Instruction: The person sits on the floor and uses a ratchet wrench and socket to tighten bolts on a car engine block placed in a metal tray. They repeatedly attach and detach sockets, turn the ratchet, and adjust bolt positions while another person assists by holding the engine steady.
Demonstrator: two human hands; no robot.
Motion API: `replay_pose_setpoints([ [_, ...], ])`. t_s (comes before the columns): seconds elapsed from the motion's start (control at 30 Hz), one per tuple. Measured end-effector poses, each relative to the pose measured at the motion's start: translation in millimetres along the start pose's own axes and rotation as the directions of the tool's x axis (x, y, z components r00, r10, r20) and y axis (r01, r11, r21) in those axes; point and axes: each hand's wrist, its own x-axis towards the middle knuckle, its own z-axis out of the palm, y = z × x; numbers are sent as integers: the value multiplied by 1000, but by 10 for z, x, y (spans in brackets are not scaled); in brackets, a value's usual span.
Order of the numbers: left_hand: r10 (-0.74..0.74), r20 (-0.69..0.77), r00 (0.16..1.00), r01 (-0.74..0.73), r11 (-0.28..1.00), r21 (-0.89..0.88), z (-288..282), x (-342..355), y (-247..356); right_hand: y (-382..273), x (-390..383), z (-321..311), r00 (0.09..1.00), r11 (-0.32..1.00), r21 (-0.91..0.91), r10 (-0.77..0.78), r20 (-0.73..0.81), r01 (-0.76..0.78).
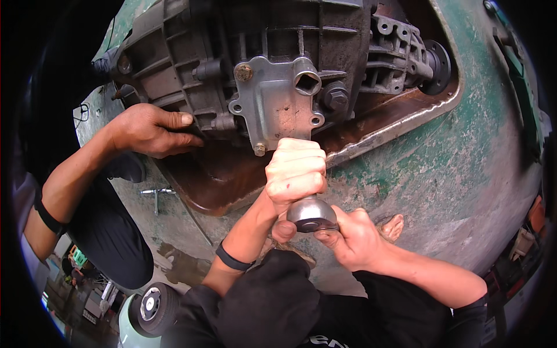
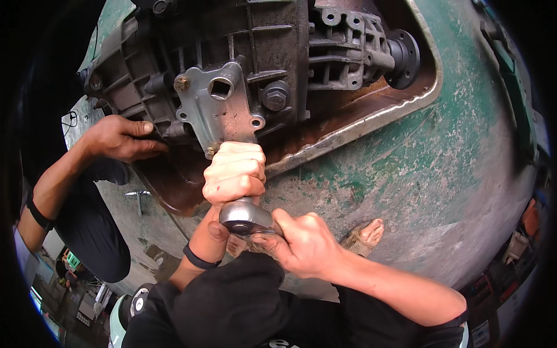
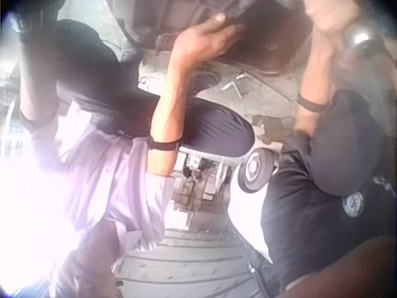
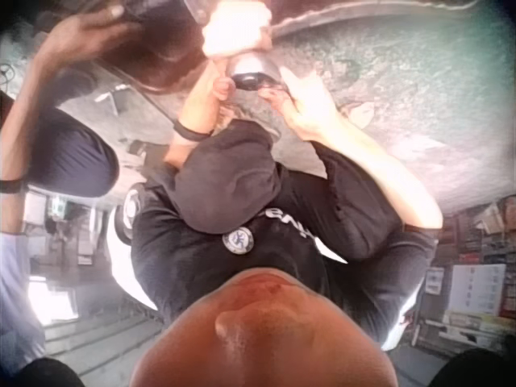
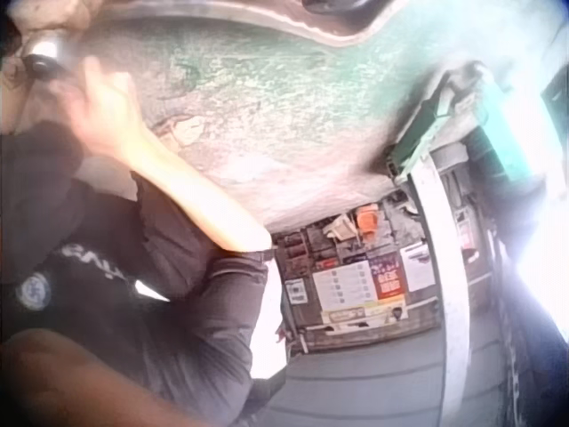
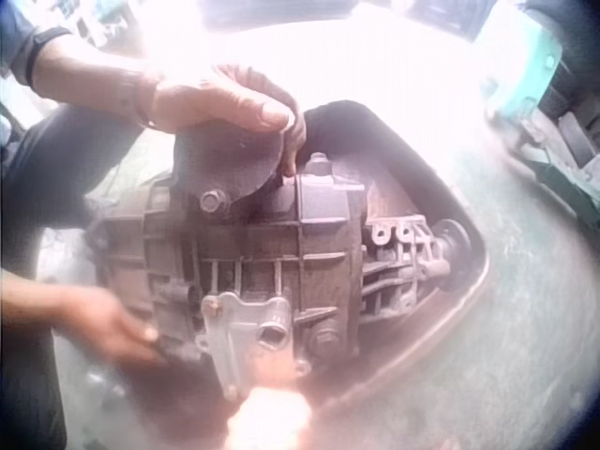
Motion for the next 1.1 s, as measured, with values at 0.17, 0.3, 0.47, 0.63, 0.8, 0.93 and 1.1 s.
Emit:
replay_pose_setpoints([
  [0.17,-12,-36,999,10,999,-41,5,-26,-4,-82,54,-124,994,994,-104,45,102,-34],
  [0.3,-12,-10,1000,12,1000,18,17,-14,4,-163,163,-879,939,814,-529,-60,338,242],
  [0.47,23,-12,1000,-22,997,79,5,32,0,-250,253,-1109,921,654,-657,-182,345,376],
  [0.63,18,51,999,-24,993,119,-2,-32,-46,-121,151,-448,985,881,-448,-104,137,155],
  [0.8,-83,-32,996,80,994,-73,-38,-7,3,112,-157,195,998,979,198,-28,-58,39],
  [0.93,-165,-40,985,162,984,-71,-25,66,179,122,-205,189,999,970,241,-8,-51,20],
  [1.1,-116,78,990,122,990,-69,-104,63,152,-54,-16,47,998,991,125,-48,-29,51],
])
